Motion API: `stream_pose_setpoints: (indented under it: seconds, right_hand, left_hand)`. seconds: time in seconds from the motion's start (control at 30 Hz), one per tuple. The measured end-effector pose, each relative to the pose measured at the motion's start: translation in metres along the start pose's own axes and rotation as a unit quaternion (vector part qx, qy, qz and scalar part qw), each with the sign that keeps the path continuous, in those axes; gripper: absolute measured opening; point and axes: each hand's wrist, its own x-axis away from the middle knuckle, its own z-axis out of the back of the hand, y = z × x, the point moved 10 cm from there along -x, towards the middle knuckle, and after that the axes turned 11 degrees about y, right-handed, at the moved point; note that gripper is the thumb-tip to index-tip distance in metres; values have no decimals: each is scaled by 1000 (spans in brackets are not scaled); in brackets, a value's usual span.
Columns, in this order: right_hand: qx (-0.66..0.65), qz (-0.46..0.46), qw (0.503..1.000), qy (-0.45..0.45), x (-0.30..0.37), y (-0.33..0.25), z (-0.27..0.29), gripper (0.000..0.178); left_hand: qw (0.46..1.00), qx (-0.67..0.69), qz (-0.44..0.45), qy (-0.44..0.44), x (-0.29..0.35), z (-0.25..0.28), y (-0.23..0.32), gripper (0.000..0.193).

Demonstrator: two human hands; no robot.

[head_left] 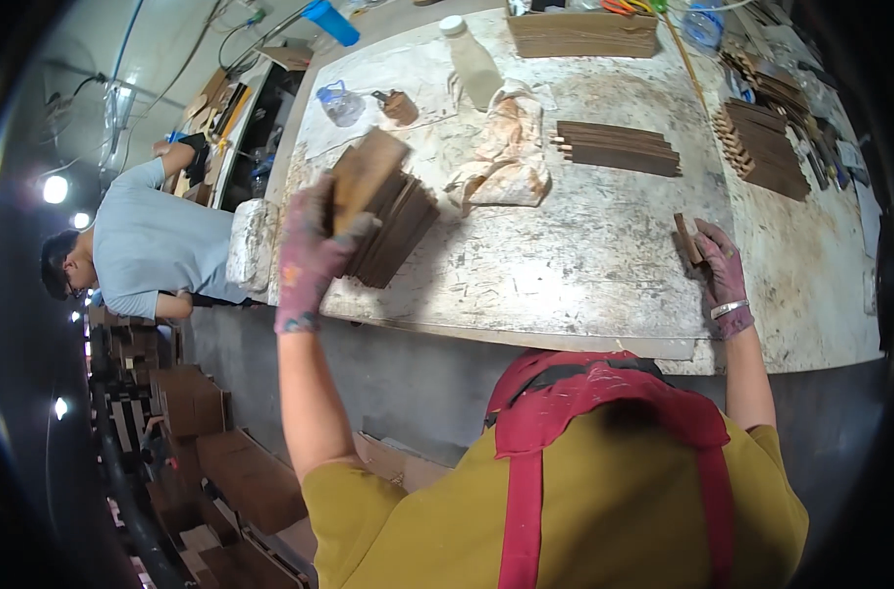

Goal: The person uses a small block to sand the flat surfaces and edges of several wooden boards one by one, before picking up a small circular object to sand as well.

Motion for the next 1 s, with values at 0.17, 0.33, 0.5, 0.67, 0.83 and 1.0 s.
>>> stream_pose_setpoints:
  seconds: [0.17,0.33,0.5,0.67,0.83,1.0]
  right_hand:
    - [25,17,998,-46,-2,10,-19,47]
    - [104,62,993,-14,5,-6,-11,43]
    - [-63,-74,991,94,17,15,23,38]
    - [-94,-92,987,94,28,13,16,38]
    - [-64,-63,992,93,39,17,44,42]
    - [-4,-69,986,154,34,15,46,43]
  left_hand:
    - [997,-54,39,-45,-30,4,-102,73]
    - [975,-169,-142,38,-29,-1,-20,74]
    - [962,38,-269,-41,-10,-118,132,63]
    - [916,50,-394,-54,19,-278,209,78]
    - [924,95,-328,-174,36,-290,210,71]
    - [905,84,-404,-102,36,-287,233,70]
